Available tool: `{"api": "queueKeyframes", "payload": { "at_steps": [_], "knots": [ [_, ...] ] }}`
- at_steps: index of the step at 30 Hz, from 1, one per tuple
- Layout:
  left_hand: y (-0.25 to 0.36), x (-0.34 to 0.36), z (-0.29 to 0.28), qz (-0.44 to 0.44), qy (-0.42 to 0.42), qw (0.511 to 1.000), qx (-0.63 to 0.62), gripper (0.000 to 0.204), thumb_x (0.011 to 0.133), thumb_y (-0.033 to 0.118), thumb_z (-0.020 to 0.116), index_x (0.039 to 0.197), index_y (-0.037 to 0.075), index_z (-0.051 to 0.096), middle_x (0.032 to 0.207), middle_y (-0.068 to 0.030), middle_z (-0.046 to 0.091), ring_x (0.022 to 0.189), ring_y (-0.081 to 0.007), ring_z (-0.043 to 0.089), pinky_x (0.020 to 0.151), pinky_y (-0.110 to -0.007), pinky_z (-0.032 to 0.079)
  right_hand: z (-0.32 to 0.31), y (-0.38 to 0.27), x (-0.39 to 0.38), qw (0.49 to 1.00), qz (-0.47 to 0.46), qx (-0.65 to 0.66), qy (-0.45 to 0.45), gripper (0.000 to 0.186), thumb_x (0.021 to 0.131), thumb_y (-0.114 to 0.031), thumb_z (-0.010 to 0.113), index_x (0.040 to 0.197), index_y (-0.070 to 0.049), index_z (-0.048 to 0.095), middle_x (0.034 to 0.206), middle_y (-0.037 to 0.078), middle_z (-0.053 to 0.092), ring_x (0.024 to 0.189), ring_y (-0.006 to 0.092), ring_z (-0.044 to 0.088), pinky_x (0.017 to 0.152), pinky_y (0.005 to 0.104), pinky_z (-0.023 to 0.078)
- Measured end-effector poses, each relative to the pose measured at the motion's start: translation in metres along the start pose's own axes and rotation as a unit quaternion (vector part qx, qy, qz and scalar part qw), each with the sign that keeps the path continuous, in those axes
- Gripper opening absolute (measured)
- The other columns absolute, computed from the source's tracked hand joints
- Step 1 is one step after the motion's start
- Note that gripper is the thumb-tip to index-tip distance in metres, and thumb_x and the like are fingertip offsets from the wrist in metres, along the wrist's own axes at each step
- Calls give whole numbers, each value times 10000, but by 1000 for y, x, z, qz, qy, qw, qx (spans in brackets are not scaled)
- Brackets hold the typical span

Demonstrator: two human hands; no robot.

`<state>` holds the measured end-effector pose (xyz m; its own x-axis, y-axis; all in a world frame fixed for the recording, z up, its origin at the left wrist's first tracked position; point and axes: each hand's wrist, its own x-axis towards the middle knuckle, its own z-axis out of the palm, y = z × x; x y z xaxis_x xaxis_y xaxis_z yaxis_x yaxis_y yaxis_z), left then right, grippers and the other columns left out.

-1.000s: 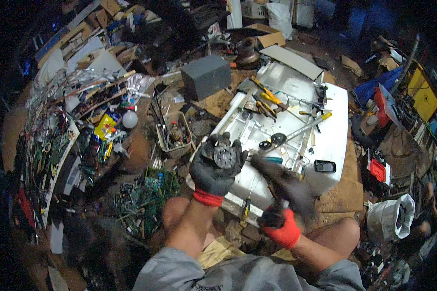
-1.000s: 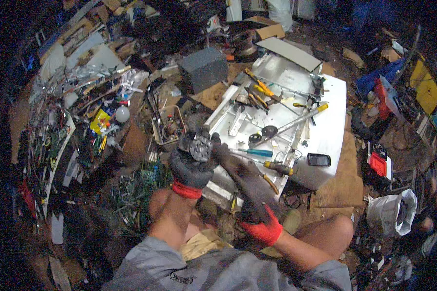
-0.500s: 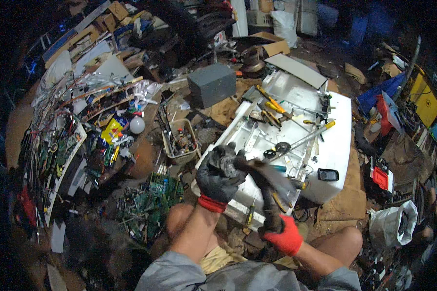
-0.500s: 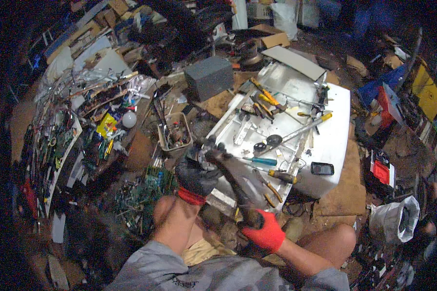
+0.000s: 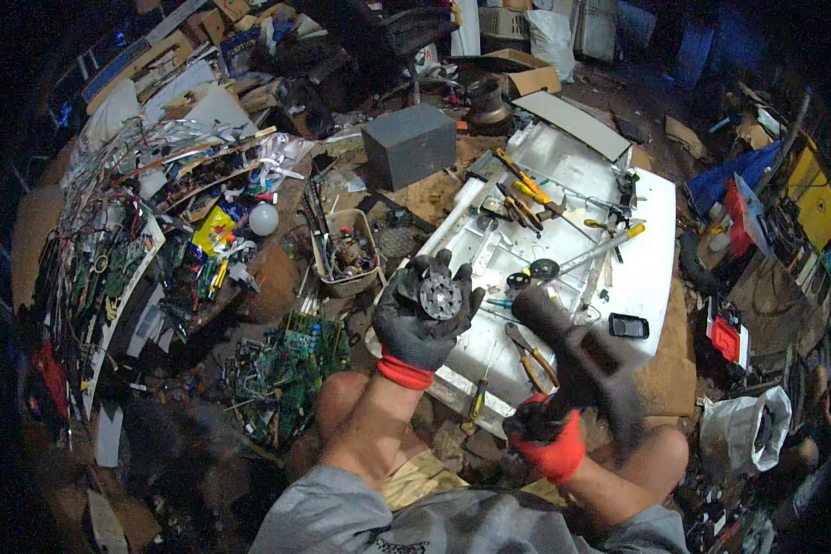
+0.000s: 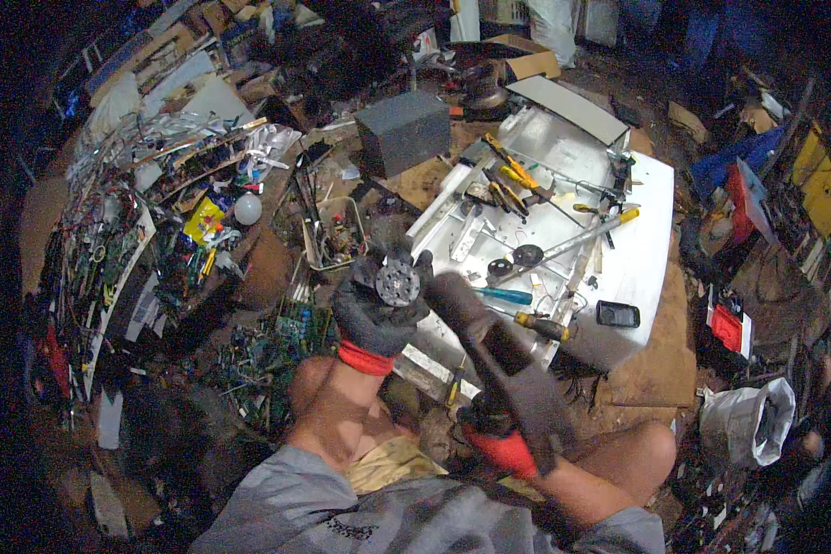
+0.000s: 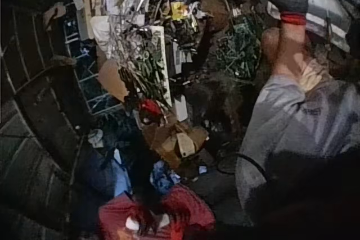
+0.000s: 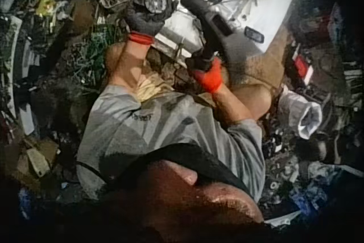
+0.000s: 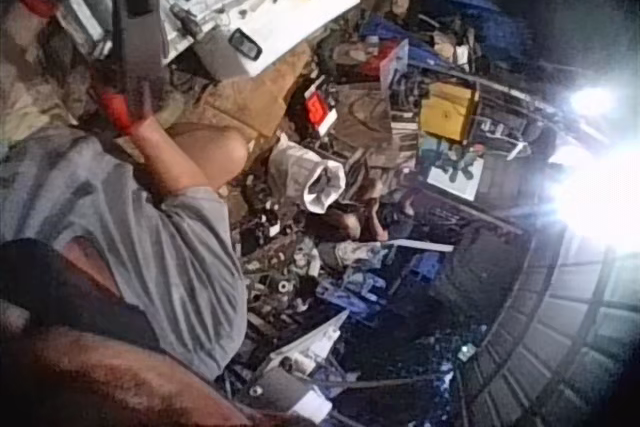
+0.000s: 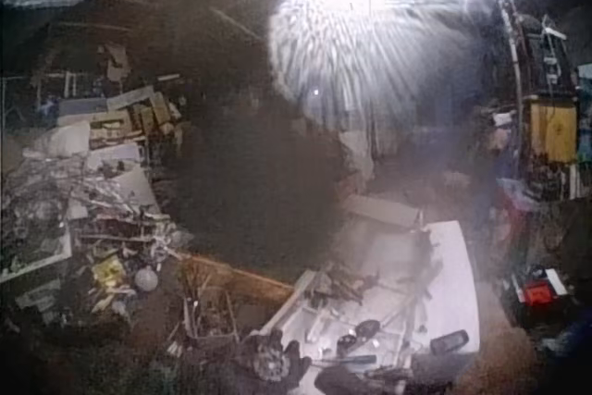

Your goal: The person sits on the floor and uses a hammer and screwdriver to disassemble a small cylindrical electronic component. They repeatedly strike the component to loosen parts, then use the screwdriver to pry and remove internal pieces.

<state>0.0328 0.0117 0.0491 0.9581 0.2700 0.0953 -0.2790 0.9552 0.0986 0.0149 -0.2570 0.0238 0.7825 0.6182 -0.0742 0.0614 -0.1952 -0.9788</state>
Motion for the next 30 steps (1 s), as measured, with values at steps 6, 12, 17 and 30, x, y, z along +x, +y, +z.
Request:
{"api": "queueKeyframes", "payload": {
  "at_steps": [6,12,17,30],
  "knots": [
    [-1,1,-12,6,2,1000,29,307,965,269,453,1137,129,665,1312,-111,610,1254,-379,535,1021,-628,427,-6,19,6,993,104,-24,-45,370,754,-211,800,1019,-31,615,832,89,650,767,196,614,735,345,498],
    [-6,3,1,25,10,1000,10,336,975,280,438,1101,79,675,1298,-159,612,1285,-399,500,1083,-640,366,0,13,-2,998,52,-12,-17,217,743,-139,800,878,-41,661,788,29,671,725,129,616,684,312,518],
    [3,2,-8,-12,4,1000,-4,301,965,252,464,1098,76,667,1268,-135,603,1255,-410,502,1002,-600,439,-4,-20,1,997,64,12,-37,231,731,-135,818,856,-45,646,778,23,662,741,126,625,687,328,527],
    [-2,4,-1,-10,-39,999,-6,273,971,280,502,1132,134,667,1293,-110,621,1213,-382,559,1038,-639,404,-6,-39,-3,997,-42,70,-14,266,741,-147,817,912,-28,653,797,47,665,702,140,611,660,318,506]
  ]
}}
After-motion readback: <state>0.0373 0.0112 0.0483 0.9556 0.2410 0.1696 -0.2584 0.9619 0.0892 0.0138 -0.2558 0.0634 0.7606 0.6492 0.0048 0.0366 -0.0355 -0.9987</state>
